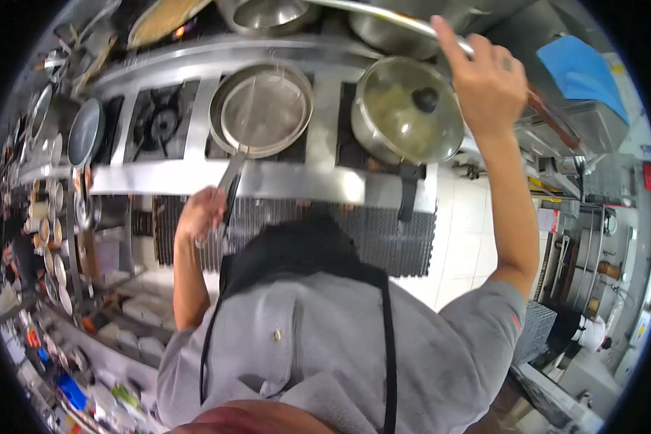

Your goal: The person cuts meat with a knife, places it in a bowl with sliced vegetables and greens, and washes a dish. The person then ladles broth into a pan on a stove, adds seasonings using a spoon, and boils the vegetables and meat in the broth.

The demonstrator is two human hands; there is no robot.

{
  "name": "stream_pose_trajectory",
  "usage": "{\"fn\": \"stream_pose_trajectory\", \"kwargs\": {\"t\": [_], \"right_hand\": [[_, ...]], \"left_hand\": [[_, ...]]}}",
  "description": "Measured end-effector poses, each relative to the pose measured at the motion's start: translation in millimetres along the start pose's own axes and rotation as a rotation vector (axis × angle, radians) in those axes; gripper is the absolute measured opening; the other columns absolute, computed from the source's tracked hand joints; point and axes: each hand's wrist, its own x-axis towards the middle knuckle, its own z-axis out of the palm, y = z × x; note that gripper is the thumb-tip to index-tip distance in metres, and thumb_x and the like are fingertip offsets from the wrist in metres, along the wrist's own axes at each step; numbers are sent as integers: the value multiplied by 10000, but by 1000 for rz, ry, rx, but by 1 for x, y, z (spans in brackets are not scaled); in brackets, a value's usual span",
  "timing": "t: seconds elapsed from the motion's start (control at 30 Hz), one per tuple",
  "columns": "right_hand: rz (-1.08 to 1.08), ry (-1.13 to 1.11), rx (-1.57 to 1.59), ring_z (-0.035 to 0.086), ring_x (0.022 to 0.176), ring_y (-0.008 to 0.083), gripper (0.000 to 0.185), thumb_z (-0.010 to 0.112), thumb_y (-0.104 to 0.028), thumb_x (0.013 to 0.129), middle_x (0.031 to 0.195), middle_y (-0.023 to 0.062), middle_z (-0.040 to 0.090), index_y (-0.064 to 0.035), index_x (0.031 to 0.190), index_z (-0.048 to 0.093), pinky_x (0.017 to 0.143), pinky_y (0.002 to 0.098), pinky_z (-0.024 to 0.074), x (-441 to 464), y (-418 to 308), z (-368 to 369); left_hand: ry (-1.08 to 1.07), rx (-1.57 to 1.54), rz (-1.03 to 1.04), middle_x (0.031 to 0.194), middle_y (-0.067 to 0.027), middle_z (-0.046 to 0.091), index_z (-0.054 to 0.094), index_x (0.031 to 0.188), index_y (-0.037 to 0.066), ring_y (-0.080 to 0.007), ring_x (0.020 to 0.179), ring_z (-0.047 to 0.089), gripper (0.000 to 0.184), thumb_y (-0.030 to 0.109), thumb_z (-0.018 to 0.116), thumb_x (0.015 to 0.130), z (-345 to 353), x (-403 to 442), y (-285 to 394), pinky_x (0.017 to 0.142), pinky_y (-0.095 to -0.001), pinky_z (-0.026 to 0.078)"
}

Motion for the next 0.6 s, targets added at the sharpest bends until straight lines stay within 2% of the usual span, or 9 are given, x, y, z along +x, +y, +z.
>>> {"fn": "stream_pose_trajectory", "kwargs": {"t": [0.03, 0.17, 0.2, 0.23, 0.33, 0.37, 0.4, 0.5, 0.6], "right_hand": [[38, -46, -2, 545, 656, 127, 615, 636, -161, 770, 794, -77, 547, -419, 1321, 544, 580, 292, 448, 5, 30, -6], [215, -252, -79, 617, 707, 249, 455, 582, -273, 916, 871, 1, 632, -413, 1343, 509, 591, 400, 499, 14, 139, 5], [264, -429, -185, 674, 823, 292, 419, 502, -286, 966, 1107, 81, 665, -418, 1362, 473, 622, 431, 527, 7, 165, 29], [334, -576, -100, 669, 810, 307, 420, 467, -270, 982, 1085, 95, 667, -365, 1391, 458, 612, 420, 531, 2, 192, 67], [-43, -77, -55, 657, 899, 319, 436, 423, -162, 980, 1205, 147, 599, -187, 1414, 448, 795, 454, 534, -46, 259, 284], [-173, 20, 49, 646, 970, 335, 412, 459, -140, 957, 1198, 168, 606, -94, 1366, 483, 842, 437, 524, -42, 261, 328], [-213, -39, 94, 645, 975, 338, 405, 462, -140, 954, 1197, 171, 606, -88, 1355, 489, 845, 438, 522, -38, 258, 347], [-142, -453, 126, 640, 988, 346, 385, 470, -141, 947, 1191, 179, 608, -72, 1323, 508, 854, 442, 518, -25, 232, 405], [-117, -692, 134, 636, 1002, 354, 365, 479, -142, 940, 1186, 188, 611, -56, 1292, 527, 863, 446, 513, -17, 199, 442]], "left_hand": [[44, -33, 1, 631, -32, 518, 545, 892, 25, -106, 453, 471, 69, 90, 567, 889, 3, 4, -3, 382, -240, 356], [-49, -172, 19, 658, -58, 552, 507, 1047, -52, -112, 420, 470, 242, 10, 556, 819, 4, 16, -16, 358, -255, 397], [-14, -165, -14, 685, -54, 558, 511, 1094, -49, -101, 464, 482, 294, 18, 580, 816, 11, 16, -13, 390, -255, 418], [3, -177, -33, 715, -52, 562, 548, 1066, -8, -106, 499, 500, 266, 15, 598, 806, 15, 13, -14, 386, -249, 385], [23, -128, 4, 707, -37, 571, 541, 1092, -7, -95, 514, 496, 275, 84, 589, 837, 22, 1, -10, 419, -240, 412], [13, -142, 52, 703, -35, 572, 540, 1085, -10, -95, 522, 515, 272, 90, 590, 836, 24, 1, -15, 423, -244, 427], [17, -112, 83, 705, -35, 569, 536, 1064, -19, -95, 525, 523, 253, 86, 582, 839, 28, -3, -15, 423, -247, 433], [13, -144, 116, 708, -40, 567, 531, 1040, -33, -96, 528, 530, 239, 81, 580, 836, 31, -3, -14, 428, -244, 442], [60, -165, 91, 704, -34, 558, 534, 1031, -23, -98, 524, 525, 229, 78, 583, 832, 42, -9, -6, 426, -245, 439]]}}
